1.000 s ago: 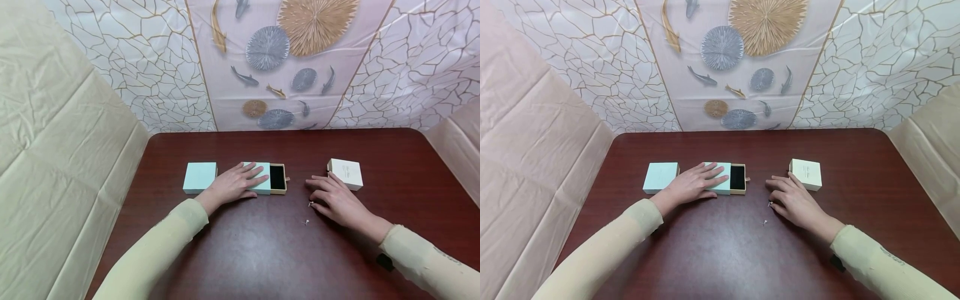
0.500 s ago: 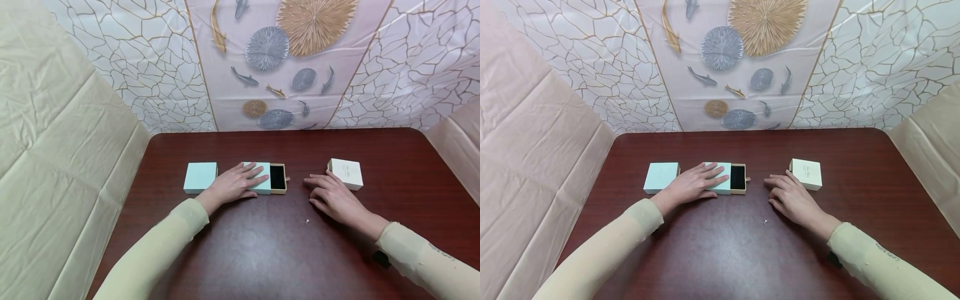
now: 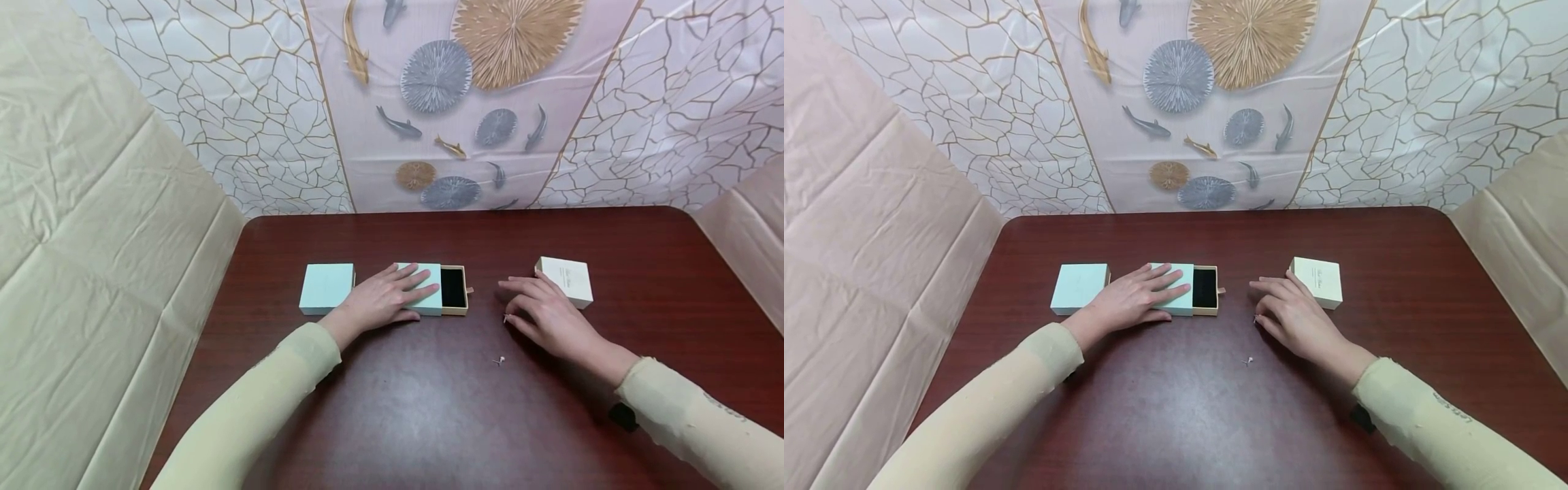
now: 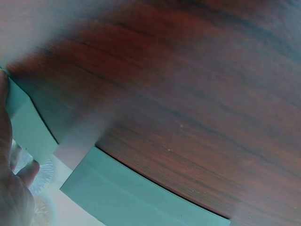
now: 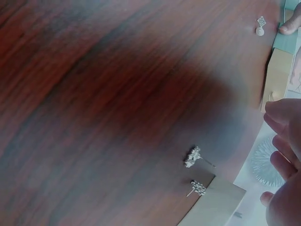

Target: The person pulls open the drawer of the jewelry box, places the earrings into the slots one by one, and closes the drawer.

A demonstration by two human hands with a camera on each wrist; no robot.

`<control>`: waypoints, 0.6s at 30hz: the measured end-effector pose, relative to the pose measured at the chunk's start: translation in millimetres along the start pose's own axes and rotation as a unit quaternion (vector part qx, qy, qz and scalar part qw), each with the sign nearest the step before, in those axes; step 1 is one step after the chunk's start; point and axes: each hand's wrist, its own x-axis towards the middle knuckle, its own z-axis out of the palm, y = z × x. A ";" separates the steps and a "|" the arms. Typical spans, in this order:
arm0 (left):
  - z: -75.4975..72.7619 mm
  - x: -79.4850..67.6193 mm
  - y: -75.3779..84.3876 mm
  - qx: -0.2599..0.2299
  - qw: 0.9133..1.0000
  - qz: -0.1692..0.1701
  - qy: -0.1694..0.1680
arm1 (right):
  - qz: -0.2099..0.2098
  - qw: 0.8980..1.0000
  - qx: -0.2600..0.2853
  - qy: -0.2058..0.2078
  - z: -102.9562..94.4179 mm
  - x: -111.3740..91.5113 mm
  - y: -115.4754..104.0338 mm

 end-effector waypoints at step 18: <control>1.7 0.9 -0.6 0.007 1.000 -0.001 -0.004 | 0.013 1.000 0.017 -0.010 7.4 2.7 -1.4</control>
